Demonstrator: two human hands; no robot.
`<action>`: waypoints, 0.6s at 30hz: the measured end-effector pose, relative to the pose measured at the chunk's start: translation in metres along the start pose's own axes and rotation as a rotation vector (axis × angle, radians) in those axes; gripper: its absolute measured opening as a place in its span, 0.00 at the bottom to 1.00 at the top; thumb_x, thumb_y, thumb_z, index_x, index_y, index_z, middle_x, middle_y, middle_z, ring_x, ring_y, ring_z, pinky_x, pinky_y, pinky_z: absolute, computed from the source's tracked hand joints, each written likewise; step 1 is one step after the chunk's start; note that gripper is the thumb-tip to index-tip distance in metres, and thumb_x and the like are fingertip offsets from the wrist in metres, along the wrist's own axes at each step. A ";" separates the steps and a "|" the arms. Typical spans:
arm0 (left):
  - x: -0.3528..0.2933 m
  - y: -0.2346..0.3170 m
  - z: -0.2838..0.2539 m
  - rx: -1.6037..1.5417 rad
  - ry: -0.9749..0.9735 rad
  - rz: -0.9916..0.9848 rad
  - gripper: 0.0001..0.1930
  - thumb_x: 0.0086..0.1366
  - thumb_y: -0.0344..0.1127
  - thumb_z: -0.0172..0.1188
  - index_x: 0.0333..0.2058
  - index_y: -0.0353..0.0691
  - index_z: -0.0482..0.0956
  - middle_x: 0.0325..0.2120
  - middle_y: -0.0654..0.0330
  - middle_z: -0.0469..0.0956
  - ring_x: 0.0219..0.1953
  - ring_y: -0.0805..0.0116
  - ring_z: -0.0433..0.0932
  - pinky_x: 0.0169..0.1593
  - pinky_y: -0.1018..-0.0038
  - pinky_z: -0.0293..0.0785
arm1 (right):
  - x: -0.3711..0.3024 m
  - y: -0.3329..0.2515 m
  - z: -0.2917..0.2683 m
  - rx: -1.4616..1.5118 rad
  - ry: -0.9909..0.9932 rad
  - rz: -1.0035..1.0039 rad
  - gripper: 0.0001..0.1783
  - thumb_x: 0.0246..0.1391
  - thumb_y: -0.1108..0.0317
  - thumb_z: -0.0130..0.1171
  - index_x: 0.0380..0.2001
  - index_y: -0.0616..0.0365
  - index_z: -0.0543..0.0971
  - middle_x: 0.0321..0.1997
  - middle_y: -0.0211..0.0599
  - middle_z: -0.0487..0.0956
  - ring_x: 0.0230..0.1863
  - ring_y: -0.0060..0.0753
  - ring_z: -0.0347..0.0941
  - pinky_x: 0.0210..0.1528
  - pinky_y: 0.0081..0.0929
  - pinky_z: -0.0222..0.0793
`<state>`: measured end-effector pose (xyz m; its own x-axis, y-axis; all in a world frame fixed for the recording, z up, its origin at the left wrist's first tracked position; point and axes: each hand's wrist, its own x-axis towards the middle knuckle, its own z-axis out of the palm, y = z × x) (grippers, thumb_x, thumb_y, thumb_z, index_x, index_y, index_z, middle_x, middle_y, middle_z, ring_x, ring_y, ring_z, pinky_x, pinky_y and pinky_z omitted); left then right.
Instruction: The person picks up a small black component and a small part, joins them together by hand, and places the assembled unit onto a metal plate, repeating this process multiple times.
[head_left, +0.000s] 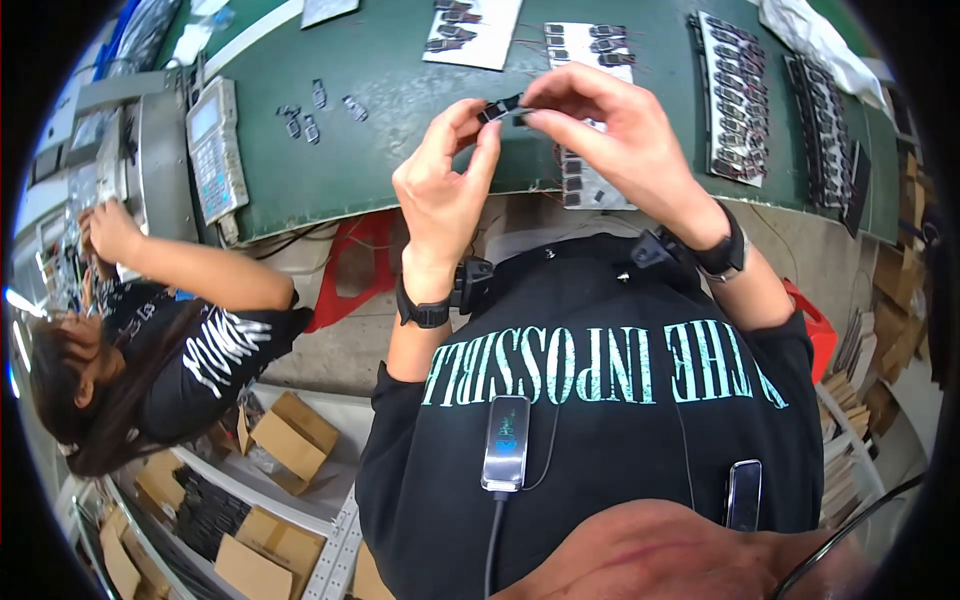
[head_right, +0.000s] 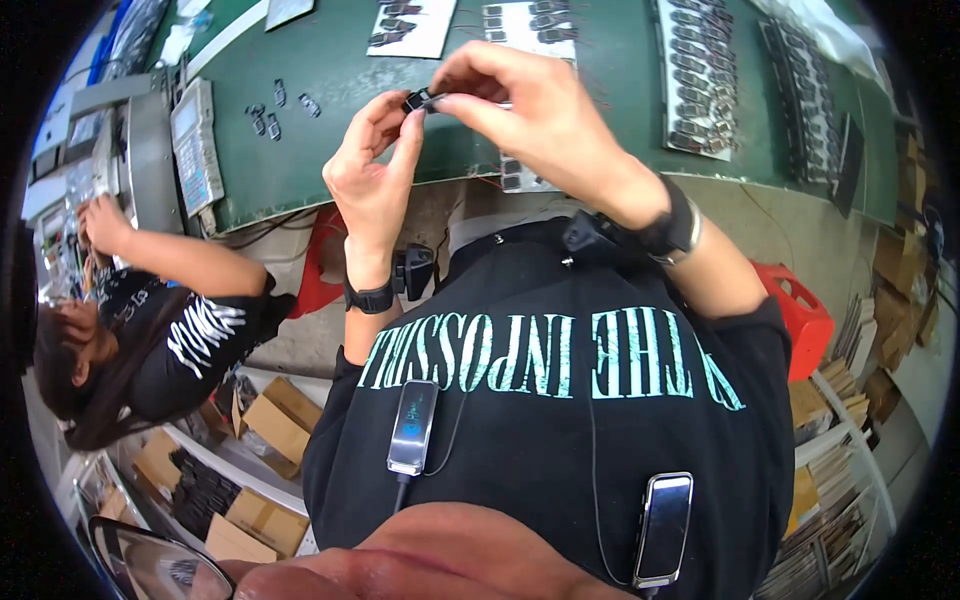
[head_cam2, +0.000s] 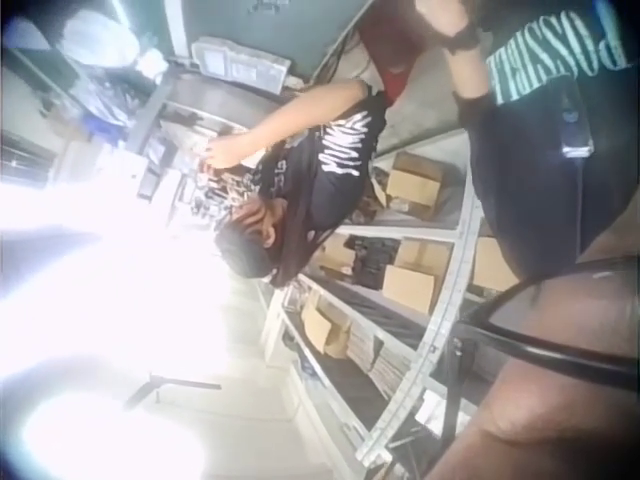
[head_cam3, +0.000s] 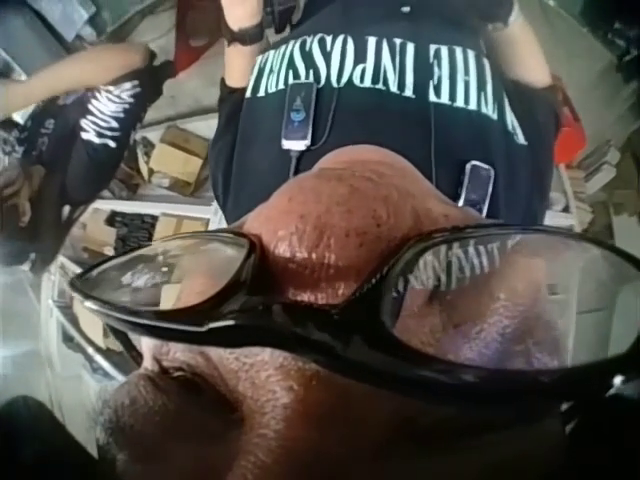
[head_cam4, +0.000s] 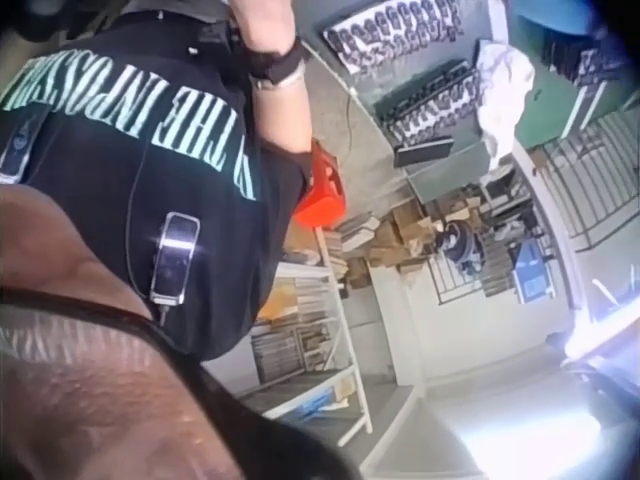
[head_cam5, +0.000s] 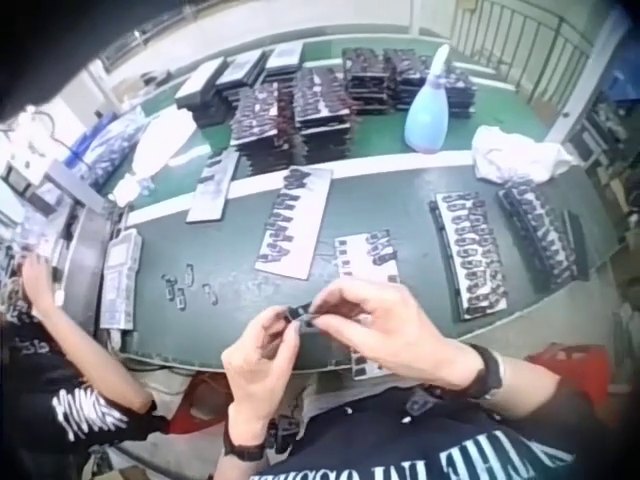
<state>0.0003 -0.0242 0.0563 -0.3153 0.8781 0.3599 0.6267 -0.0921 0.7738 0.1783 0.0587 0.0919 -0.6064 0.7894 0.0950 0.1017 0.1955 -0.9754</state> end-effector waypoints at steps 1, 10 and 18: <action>-0.001 0.004 0.006 -0.130 -0.003 -0.053 0.11 0.61 0.27 0.67 0.44 0.34 0.82 0.33 0.55 0.85 0.35 0.69 0.85 0.40 0.78 0.79 | 0.004 0.003 0.004 -0.028 0.012 -0.002 0.07 0.60 0.75 0.61 0.41 0.65 0.80 0.40 0.29 0.80 0.40 0.17 0.75 0.45 0.17 0.72; -0.005 0.006 0.021 -0.684 -0.114 -0.350 0.13 0.67 0.23 0.61 0.49 0.28 0.80 0.38 0.59 0.84 0.40 0.75 0.83 0.46 0.80 0.79 | 0.003 0.026 -0.006 0.088 0.014 0.092 0.07 0.59 0.73 0.63 0.40 0.61 0.81 0.36 0.27 0.80 0.38 0.16 0.75 0.45 0.18 0.74; -0.003 0.015 0.017 -0.631 -0.192 -0.331 0.12 0.67 0.23 0.61 0.48 0.29 0.82 0.37 0.58 0.85 0.39 0.75 0.83 0.45 0.80 0.79 | 0.011 0.034 -0.027 0.221 -0.225 0.176 0.06 0.60 0.73 0.62 0.39 0.65 0.78 0.34 0.26 0.77 0.36 0.16 0.75 0.43 0.17 0.74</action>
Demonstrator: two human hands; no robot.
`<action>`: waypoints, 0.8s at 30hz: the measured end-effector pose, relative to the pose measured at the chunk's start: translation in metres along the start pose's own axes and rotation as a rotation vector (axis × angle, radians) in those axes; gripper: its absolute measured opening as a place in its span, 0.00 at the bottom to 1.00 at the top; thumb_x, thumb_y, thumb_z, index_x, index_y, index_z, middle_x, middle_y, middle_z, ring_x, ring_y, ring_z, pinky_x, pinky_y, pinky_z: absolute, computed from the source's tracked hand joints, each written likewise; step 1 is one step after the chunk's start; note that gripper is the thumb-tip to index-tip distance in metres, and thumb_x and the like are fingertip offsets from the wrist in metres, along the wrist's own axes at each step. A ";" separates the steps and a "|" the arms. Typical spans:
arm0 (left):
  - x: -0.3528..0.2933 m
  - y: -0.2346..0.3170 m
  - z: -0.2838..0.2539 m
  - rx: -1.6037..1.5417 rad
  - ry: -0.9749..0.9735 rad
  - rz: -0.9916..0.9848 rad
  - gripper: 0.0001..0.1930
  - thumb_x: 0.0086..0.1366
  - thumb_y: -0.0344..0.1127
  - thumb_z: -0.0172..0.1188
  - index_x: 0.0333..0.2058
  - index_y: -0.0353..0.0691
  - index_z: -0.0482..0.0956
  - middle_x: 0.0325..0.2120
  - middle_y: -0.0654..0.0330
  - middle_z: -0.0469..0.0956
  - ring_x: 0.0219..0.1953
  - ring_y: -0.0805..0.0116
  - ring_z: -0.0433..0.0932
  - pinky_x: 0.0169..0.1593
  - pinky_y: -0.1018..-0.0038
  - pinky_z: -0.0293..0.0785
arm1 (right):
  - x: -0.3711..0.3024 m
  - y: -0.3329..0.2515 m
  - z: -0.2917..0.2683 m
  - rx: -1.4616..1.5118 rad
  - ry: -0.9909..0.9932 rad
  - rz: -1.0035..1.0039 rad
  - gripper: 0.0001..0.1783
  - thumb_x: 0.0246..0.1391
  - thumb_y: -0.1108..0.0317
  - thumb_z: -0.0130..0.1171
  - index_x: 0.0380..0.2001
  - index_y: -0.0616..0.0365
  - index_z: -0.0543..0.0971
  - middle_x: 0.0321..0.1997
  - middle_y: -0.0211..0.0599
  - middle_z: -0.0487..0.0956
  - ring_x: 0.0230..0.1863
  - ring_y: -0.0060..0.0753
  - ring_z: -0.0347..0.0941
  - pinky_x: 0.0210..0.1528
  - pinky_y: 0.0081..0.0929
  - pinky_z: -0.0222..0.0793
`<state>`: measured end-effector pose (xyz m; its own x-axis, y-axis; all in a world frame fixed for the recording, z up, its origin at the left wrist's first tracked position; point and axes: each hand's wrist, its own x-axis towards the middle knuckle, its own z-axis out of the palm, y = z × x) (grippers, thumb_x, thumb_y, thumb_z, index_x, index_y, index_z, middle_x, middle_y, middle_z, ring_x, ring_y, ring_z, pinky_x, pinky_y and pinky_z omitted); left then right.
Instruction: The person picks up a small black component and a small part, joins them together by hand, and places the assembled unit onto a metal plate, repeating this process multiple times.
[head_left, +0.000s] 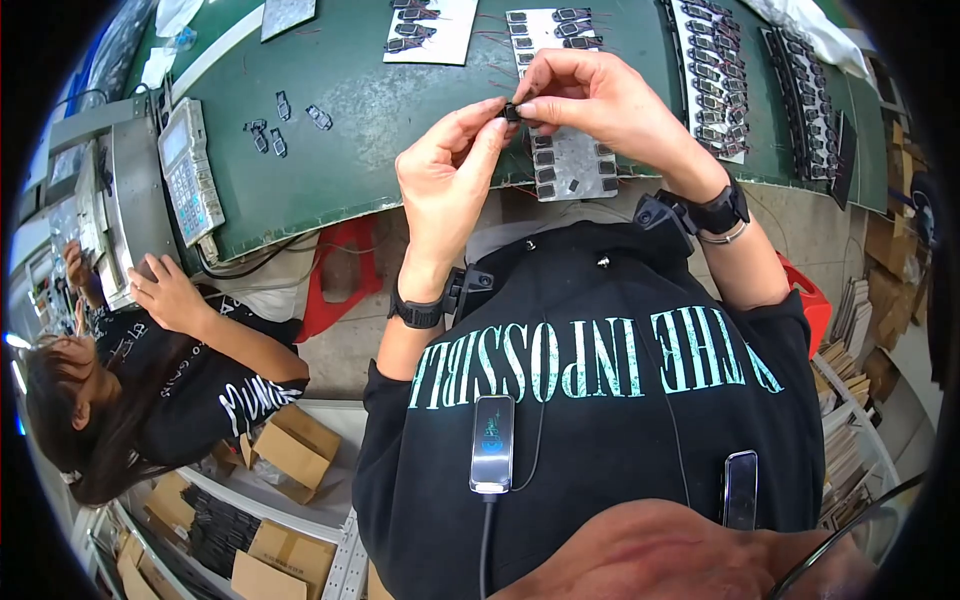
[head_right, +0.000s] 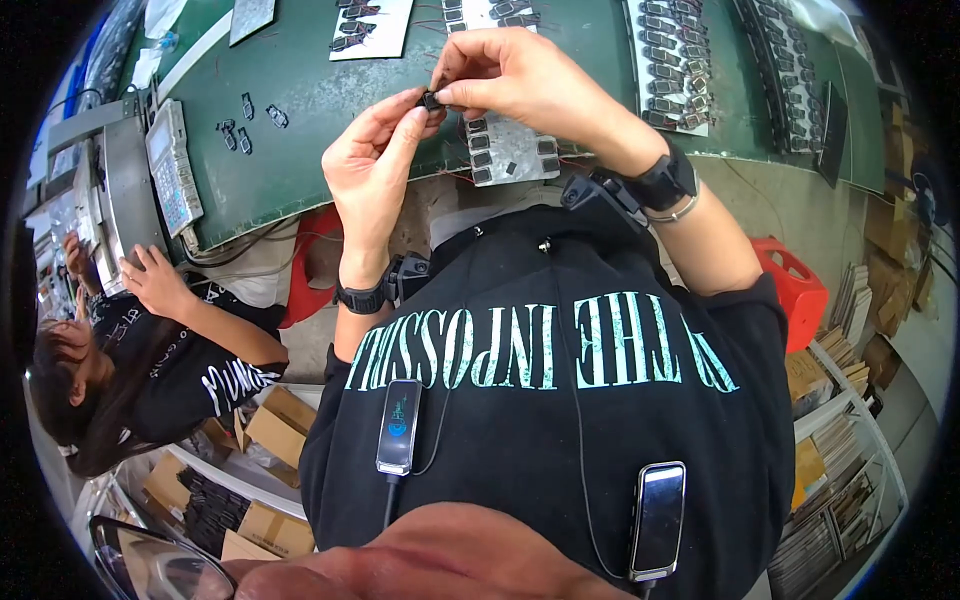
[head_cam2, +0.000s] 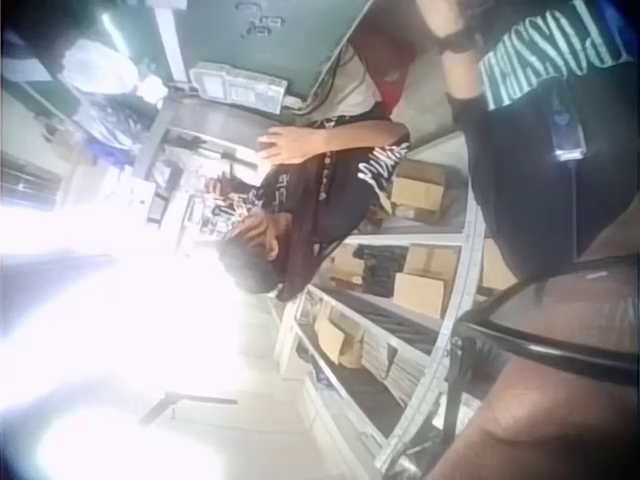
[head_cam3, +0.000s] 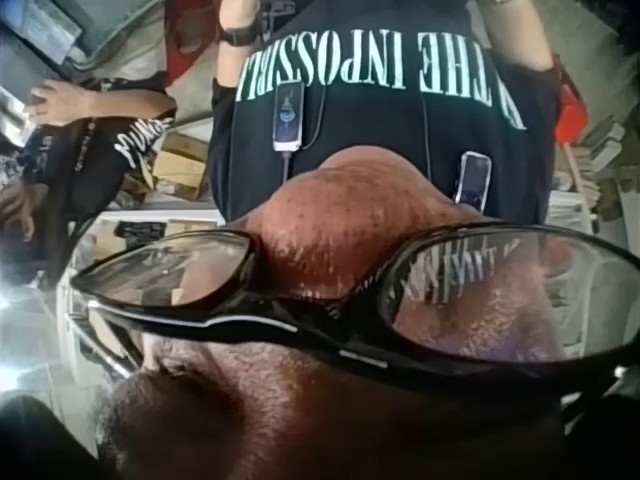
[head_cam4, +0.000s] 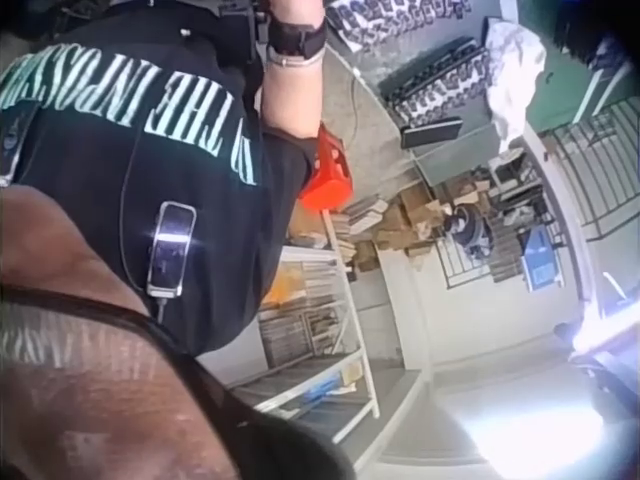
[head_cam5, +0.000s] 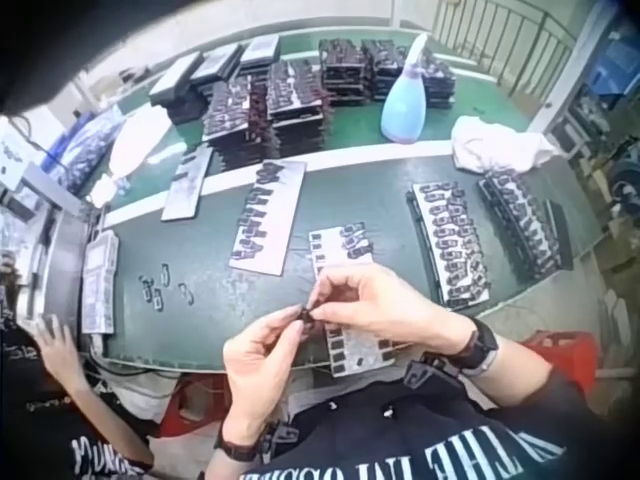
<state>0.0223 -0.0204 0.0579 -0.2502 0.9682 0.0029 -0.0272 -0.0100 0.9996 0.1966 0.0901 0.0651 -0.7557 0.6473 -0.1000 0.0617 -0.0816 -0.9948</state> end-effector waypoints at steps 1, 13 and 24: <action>0.000 0.001 0.001 0.010 -0.011 0.000 0.12 0.67 0.23 0.61 0.48 0.29 0.82 0.37 0.58 0.85 0.39 0.76 0.83 0.45 0.80 0.79 | -0.001 0.000 -0.002 0.002 0.002 0.004 0.06 0.60 0.73 0.62 0.39 0.65 0.78 0.34 0.26 0.77 0.36 0.16 0.75 0.43 0.17 0.74; -0.001 -0.002 0.018 0.055 0.019 -0.011 0.09 0.66 0.25 0.62 0.44 0.30 0.83 0.35 0.61 0.85 0.36 0.79 0.82 0.42 0.81 0.78 | -0.020 -0.012 0.017 -0.581 0.180 -0.220 0.08 0.60 0.77 0.57 0.41 0.64 0.73 0.35 0.40 0.77 0.37 0.33 0.77 0.42 0.29 0.73; 0.036 0.012 -0.002 -0.044 -0.078 -0.131 0.06 0.64 0.26 0.63 0.38 0.31 0.82 0.30 0.61 0.85 0.33 0.80 0.81 0.39 0.81 0.77 | -0.023 -0.017 0.023 -0.554 0.355 -0.325 0.11 0.60 0.77 0.57 0.46 0.63 0.76 0.41 0.44 0.79 0.42 0.42 0.78 0.46 0.33 0.72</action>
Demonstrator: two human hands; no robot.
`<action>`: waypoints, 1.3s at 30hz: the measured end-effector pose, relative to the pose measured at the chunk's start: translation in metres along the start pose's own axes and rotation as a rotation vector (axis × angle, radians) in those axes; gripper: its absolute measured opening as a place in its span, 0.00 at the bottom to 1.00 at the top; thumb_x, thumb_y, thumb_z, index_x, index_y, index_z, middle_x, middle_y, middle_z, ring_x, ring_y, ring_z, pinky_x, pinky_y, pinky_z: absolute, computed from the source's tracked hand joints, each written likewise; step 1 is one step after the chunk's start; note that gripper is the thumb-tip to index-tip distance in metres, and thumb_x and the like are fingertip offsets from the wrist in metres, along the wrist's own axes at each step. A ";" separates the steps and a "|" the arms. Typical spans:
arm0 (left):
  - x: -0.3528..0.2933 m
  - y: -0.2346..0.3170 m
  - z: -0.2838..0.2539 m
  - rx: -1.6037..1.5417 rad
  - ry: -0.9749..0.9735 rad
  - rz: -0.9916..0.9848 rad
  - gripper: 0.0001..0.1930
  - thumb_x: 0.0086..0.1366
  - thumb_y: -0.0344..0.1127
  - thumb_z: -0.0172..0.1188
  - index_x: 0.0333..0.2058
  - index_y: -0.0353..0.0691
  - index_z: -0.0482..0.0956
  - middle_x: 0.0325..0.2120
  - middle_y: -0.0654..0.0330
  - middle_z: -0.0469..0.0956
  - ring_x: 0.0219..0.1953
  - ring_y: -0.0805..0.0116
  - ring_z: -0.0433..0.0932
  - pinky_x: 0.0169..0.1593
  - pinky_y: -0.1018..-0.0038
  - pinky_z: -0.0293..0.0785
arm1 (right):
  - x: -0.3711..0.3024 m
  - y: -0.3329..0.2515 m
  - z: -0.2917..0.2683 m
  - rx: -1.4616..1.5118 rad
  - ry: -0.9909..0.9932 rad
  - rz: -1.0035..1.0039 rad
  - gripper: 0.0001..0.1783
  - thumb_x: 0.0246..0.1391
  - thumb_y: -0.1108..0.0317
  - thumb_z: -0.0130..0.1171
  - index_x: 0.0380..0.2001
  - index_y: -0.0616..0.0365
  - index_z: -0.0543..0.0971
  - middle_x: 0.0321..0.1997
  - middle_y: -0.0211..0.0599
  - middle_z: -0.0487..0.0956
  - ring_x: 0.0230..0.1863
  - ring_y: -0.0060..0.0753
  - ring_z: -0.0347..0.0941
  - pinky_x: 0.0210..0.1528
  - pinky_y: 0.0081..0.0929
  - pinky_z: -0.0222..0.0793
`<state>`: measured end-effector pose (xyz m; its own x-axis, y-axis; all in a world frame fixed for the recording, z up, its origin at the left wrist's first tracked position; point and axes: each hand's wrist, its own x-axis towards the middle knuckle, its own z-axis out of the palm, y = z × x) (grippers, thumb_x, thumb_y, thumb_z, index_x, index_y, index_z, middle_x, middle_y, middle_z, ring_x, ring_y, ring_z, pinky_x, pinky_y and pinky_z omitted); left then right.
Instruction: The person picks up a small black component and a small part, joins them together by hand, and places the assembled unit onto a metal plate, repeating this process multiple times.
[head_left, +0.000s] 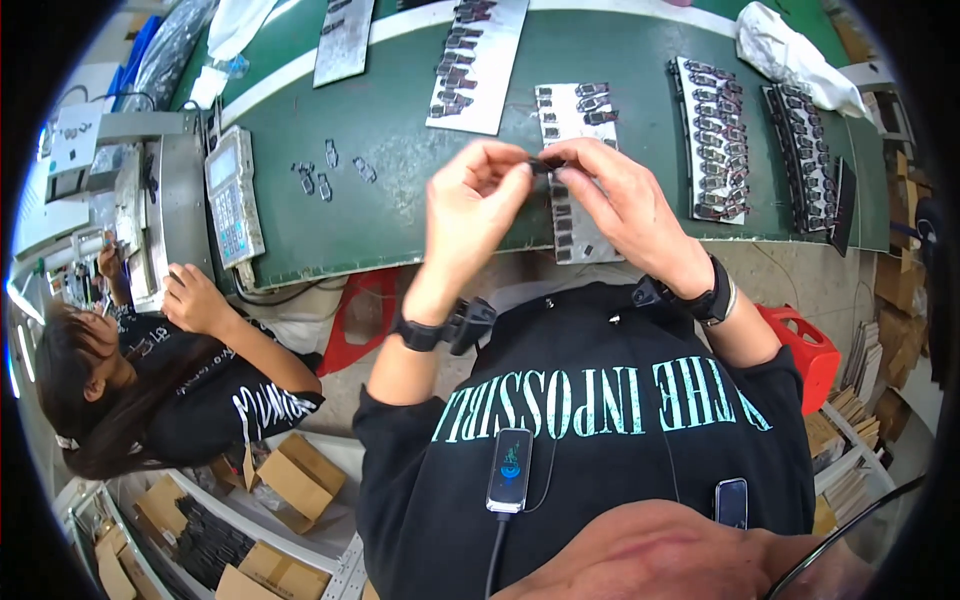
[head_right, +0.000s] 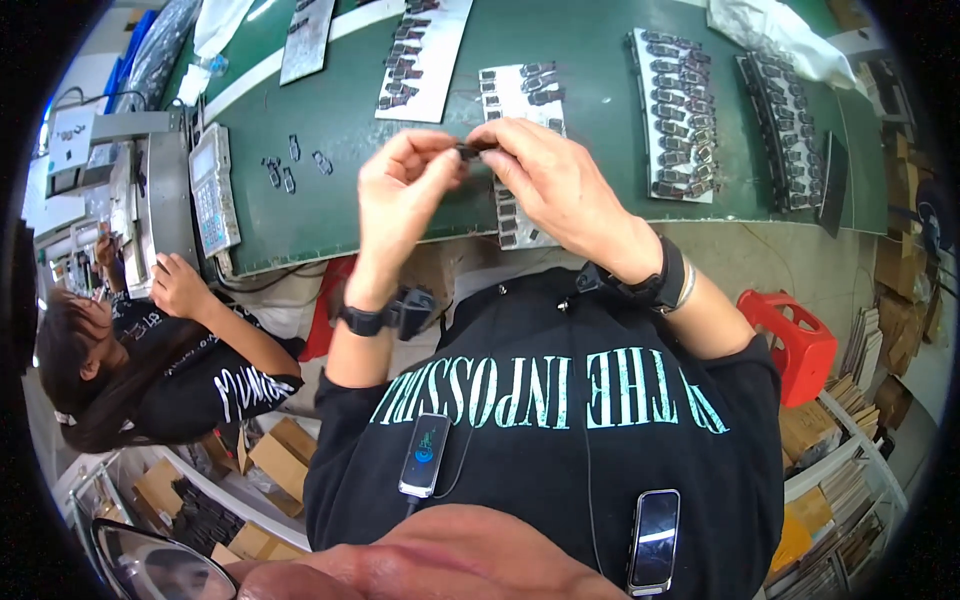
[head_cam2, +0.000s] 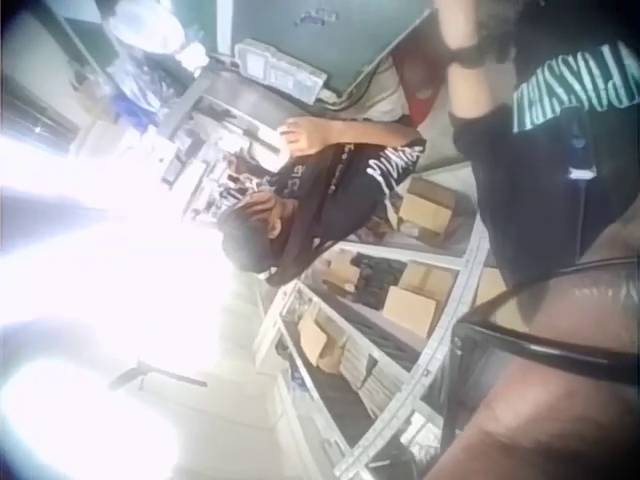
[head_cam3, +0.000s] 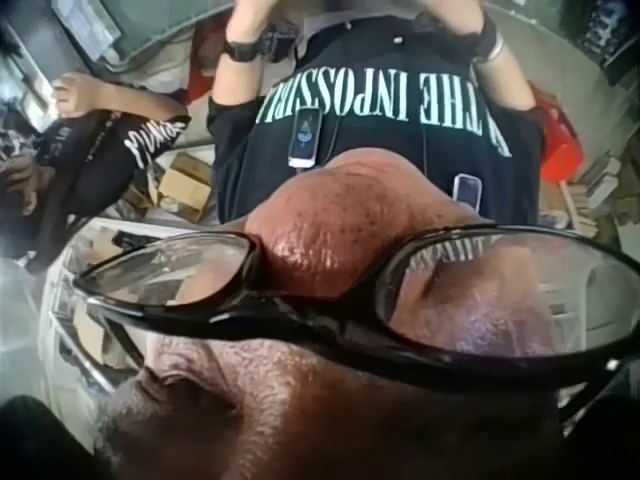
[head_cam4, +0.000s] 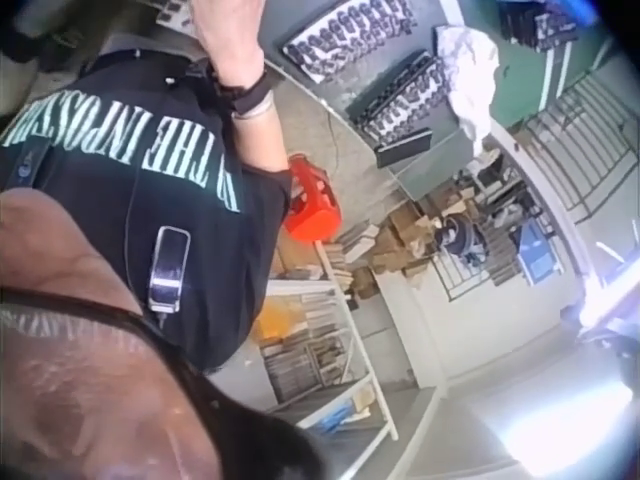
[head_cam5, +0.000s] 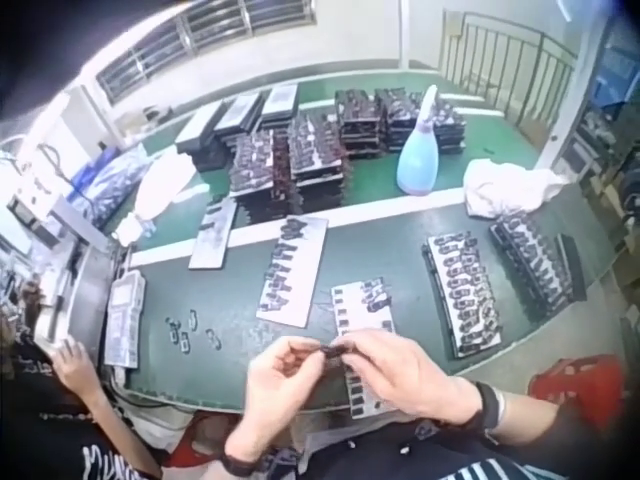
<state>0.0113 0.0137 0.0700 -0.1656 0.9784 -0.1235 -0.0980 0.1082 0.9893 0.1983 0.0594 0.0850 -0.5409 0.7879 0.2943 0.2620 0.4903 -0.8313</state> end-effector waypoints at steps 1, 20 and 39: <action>0.017 0.012 -0.006 0.200 0.002 0.063 0.07 0.63 0.29 0.63 0.38 0.33 0.83 0.29 0.60 0.85 0.32 0.78 0.82 0.39 0.79 0.77 | 0.003 0.000 -0.005 -0.009 0.010 -0.005 0.11 0.60 0.77 0.57 0.46 0.63 0.76 0.41 0.44 0.79 0.42 0.42 0.78 0.46 0.33 0.72; 0.177 0.021 -0.048 0.333 -0.261 0.466 0.14 0.59 0.41 0.65 0.36 0.36 0.85 0.31 0.47 0.84 0.38 0.56 0.85 0.43 0.60 0.79 | -0.005 0.044 -0.036 -0.519 0.094 -0.006 0.08 0.55 0.72 0.63 0.39 0.59 0.82 0.37 0.38 0.80 0.40 0.43 0.77 0.42 0.34 0.72; 0.007 0.000 -0.118 1.484 0.595 0.206 0.12 0.62 0.44 0.66 0.33 0.40 0.84 0.32 0.58 0.83 0.34 0.55 0.82 0.38 0.63 0.78 | 0.010 0.043 -0.035 -0.471 -0.030 0.143 0.08 0.59 0.75 0.59 0.42 0.61 0.77 0.40 0.39 0.79 0.42 0.36 0.77 0.47 0.28 0.71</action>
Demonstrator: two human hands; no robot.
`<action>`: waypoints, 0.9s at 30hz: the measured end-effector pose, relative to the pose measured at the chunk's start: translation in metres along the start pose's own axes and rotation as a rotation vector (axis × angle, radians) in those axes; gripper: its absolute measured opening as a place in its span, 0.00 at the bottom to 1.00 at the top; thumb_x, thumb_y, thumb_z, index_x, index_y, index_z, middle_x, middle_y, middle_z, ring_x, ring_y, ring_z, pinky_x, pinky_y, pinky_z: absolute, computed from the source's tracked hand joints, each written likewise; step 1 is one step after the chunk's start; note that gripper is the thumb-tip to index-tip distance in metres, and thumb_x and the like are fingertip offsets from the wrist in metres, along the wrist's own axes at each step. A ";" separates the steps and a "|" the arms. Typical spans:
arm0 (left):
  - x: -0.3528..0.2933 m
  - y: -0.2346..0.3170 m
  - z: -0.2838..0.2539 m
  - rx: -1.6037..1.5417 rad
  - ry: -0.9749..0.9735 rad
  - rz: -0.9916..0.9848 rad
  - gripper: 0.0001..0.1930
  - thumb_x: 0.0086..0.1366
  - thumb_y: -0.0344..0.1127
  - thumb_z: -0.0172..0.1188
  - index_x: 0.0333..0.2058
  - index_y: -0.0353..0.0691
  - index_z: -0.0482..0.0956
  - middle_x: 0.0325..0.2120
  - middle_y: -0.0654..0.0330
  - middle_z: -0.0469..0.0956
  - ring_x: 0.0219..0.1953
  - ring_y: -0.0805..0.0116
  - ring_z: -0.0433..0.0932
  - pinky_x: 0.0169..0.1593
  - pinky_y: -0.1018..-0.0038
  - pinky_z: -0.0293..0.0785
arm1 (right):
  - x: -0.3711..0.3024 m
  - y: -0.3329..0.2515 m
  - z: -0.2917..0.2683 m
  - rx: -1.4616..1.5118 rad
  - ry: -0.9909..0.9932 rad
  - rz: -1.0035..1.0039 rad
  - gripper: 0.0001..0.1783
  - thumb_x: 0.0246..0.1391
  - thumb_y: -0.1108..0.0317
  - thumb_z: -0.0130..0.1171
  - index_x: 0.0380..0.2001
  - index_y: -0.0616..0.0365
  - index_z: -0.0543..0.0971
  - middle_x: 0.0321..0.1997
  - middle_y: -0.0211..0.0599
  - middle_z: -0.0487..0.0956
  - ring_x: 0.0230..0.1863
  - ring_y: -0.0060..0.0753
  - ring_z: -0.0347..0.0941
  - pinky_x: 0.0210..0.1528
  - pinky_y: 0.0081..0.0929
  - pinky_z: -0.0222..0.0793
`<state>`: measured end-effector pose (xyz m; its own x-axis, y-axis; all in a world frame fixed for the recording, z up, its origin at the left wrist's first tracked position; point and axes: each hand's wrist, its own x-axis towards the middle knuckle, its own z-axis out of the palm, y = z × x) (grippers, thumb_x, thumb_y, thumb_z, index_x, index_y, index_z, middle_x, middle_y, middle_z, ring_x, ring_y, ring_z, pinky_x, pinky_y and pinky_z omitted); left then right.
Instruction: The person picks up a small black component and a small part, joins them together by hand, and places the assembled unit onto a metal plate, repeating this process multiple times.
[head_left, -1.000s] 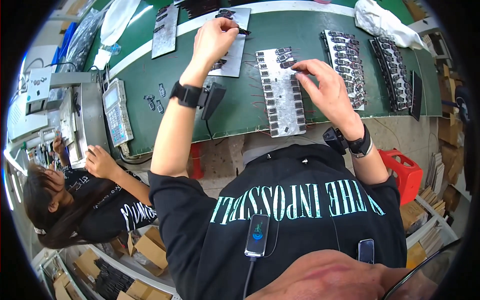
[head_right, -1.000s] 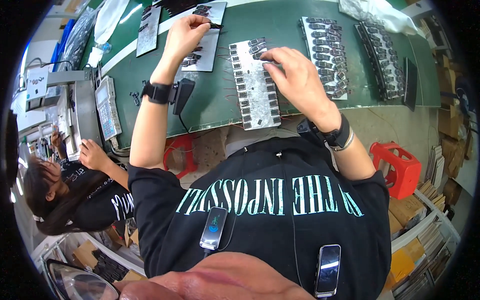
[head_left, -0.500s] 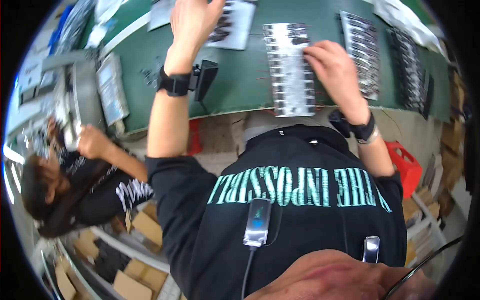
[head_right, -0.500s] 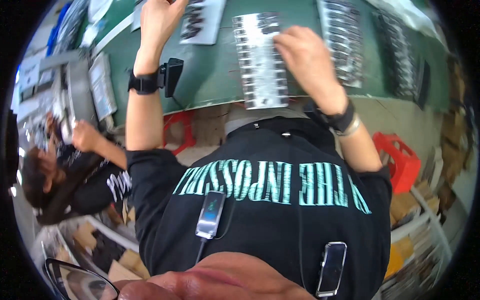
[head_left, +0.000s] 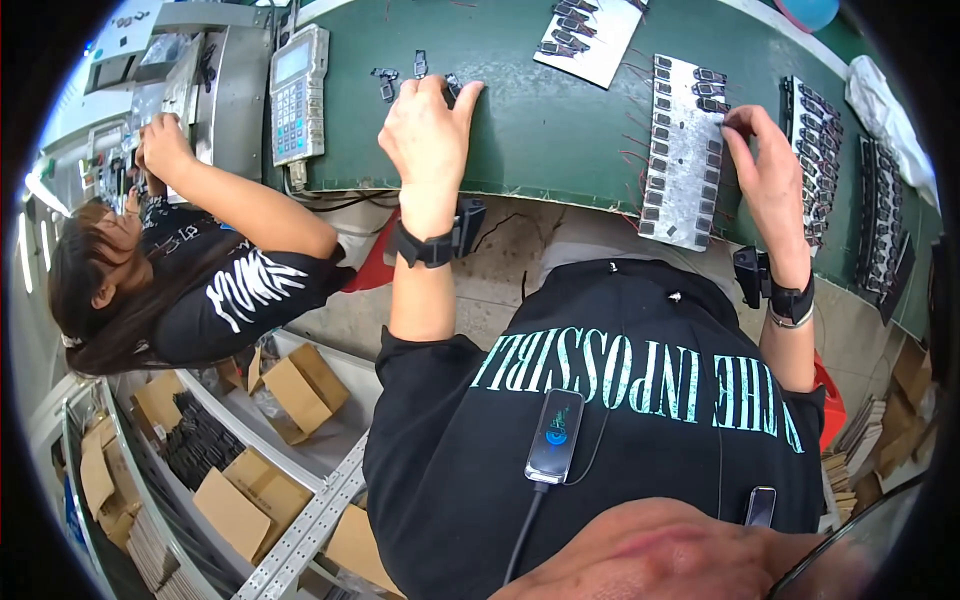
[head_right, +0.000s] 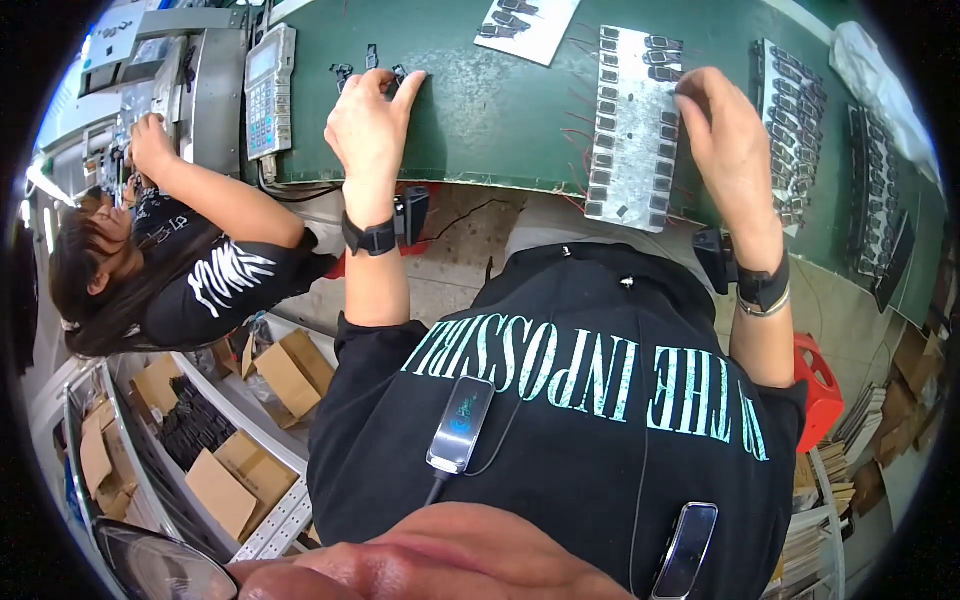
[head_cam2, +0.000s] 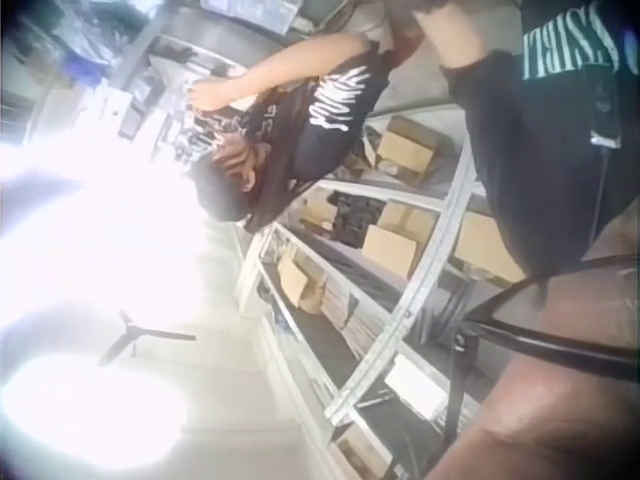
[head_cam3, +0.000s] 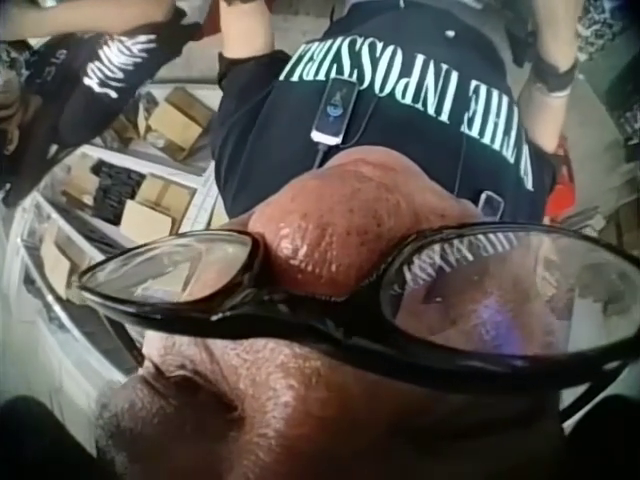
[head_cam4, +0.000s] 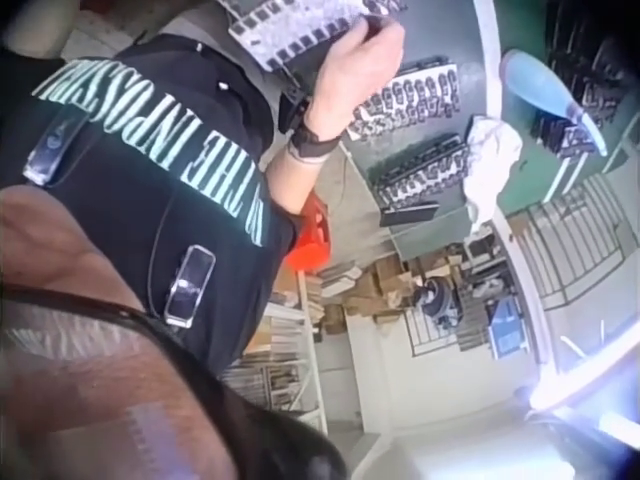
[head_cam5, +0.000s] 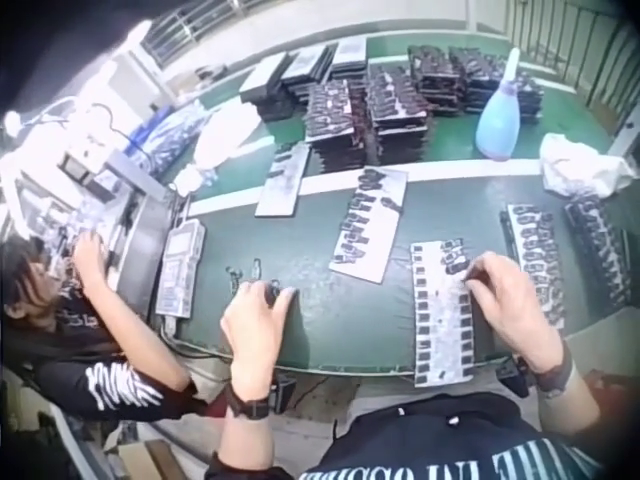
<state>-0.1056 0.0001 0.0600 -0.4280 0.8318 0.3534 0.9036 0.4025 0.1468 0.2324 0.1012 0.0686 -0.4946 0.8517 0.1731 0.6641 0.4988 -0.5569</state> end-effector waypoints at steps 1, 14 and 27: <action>-0.003 0.004 0.005 0.015 0.038 0.045 0.12 0.62 0.44 0.66 0.34 0.40 0.84 0.33 0.58 0.83 0.34 0.55 0.82 0.38 0.62 0.78 | -0.002 -0.003 -0.002 0.057 0.041 0.042 0.09 0.60 0.75 0.59 0.44 0.61 0.77 0.41 0.38 0.79 0.43 0.32 0.77 0.47 0.27 0.71; -0.036 0.073 -0.014 -0.840 -0.162 -0.051 0.12 0.65 0.35 0.66 0.42 0.32 0.82 0.31 0.61 0.82 0.28 0.72 0.80 0.34 0.73 0.79 | -0.012 -0.038 -0.003 0.953 -0.127 0.218 0.10 0.66 0.73 0.56 0.48 0.64 0.77 0.42 0.30 0.80 0.42 0.20 0.77 0.48 0.18 0.74; -0.051 0.121 -0.005 -1.560 -0.729 -0.204 0.17 0.66 0.25 0.63 0.53 0.29 0.79 0.35 0.59 0.82 0.34 0.75 0.83 0.39 0.80 0.81 | -0.006 -0.028 0.020 0.979 -0.120 0.177 0.11 0.63 0.74 0.59 0.48 0.64 0.78 0.42 0.27 0.79 0.41 0.17 0.75 0.48 0.18 0.74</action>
<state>0.0257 0.0048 0.0642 -0.0519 0.9834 -0.1740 -0.1819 0.1620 0.9699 0.2052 0.0784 0.0668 -0.5228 0.8519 -0.0298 0.0060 -0.0313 -0.9995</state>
